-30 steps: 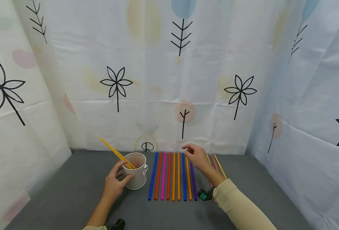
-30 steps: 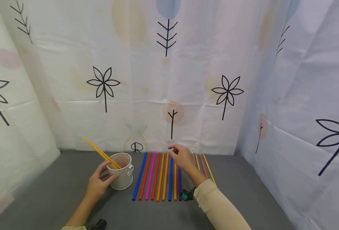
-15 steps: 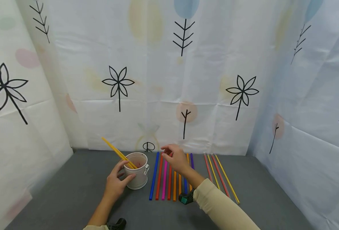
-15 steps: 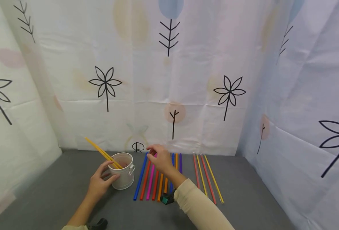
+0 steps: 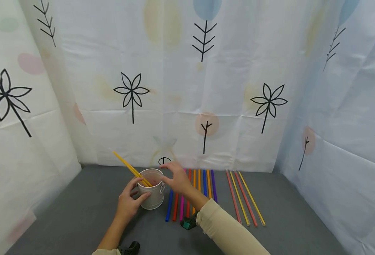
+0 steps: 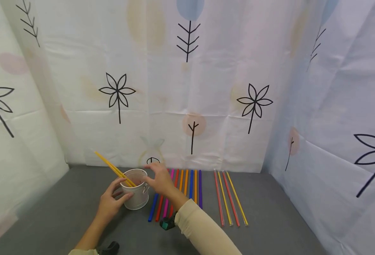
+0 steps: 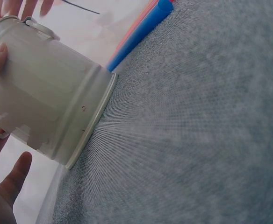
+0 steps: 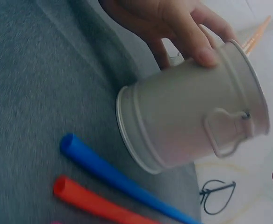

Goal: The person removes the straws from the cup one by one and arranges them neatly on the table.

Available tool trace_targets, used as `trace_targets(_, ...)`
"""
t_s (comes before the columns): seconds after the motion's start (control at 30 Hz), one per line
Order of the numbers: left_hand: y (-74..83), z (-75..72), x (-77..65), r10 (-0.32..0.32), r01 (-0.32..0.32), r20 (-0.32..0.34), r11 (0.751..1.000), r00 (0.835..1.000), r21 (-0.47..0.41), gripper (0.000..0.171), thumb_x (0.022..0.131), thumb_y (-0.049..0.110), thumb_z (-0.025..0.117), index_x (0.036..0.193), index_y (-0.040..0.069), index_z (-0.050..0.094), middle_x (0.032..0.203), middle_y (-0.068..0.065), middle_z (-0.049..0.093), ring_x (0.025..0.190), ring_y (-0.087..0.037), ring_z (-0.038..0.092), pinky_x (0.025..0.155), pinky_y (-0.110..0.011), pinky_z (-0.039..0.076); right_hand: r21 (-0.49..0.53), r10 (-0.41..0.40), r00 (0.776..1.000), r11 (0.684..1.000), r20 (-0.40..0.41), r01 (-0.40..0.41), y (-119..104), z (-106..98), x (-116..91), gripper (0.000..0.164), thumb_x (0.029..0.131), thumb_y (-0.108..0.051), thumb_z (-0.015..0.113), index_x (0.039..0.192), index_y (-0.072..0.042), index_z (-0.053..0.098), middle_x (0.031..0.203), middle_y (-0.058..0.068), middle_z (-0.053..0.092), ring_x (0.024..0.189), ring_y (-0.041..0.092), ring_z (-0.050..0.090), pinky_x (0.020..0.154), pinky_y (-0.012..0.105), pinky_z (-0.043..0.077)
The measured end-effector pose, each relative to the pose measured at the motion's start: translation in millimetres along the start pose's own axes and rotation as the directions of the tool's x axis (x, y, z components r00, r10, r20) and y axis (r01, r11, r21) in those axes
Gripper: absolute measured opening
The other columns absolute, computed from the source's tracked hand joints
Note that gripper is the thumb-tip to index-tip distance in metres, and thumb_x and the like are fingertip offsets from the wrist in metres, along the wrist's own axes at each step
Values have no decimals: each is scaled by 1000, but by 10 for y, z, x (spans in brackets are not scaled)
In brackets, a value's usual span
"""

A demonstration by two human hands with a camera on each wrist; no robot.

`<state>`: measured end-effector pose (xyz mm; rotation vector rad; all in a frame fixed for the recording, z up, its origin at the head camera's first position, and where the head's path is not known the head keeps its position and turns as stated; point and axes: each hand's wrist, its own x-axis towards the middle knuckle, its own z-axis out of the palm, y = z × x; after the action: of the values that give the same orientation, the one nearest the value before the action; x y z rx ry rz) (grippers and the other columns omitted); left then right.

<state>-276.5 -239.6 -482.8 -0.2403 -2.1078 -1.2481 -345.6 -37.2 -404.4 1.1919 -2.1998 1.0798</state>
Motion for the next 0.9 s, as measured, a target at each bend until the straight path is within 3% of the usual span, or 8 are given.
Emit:
trace_targets(0.13,-9,2,-2,4,-4,-2,1000,1000,-2,59,78,15,83,130,12,55,144,-19,45,119,-41,52,88,-59,49,41,43,998,998,43,-44,-42,112,31,37,87,-11,70,123,-2,62,127,13,60,125,29,48,106,47,37)
trace_targets(0.3,-25,4,0,15,-15,-4,1000,1000,-1,59,77,14,83,129,11,55,144,-20,45,118,-41,53,87,-59,50,68,73,995,995,69,-78,-75,215,72,39,88,-12,70,125,-4,62,131,11,58,128,28,46,106,47,38)
trace_targets(0.43,-16,1,-2,10,-10,1,1000,1000,-7,59,77,14,84,129,12,56,144,-20,45,118,-40,53,87,-58,50,60,66,991,996,117,-73,-108,260,120,40,89,-15,70,127,-8,61,132,7,57,126,24,47,105,44,40)
trace_targets(0.6,-2,-3,3,0,0,6,1000,1000,-7,59,77,15,83,130,11,55,144,-20,45,117,-41,53,86,-58,51,-19,9,980,1000,198,-5,-139,291,180,40,92,-19,69,130,-11,59,133,4,56,126,23,47,108,45,35)
trace_targets(0.77,-6,-6,2,4,-4,3,1000,1000,-12,61,77,13,83,131,8,54,144,-21,45,117,-42,53,86,-59,50,-112,-14,952,992,307,51,-194,269,257,42,93,-22,68,133,-14,58,138,5,53,131,22,44,111,45,31)
trace_targets(0.9,-4,-11,-8,12,-12,6,1000,1000,-14,60,79,13,82,132,8,54,144,-20,45,117,-42,52,86,-61,49,-190,27,910,980,414,58,-228,247,320,44,95,-27,65,137,-19,56,145,5,47,135,22,39,113,46,28)
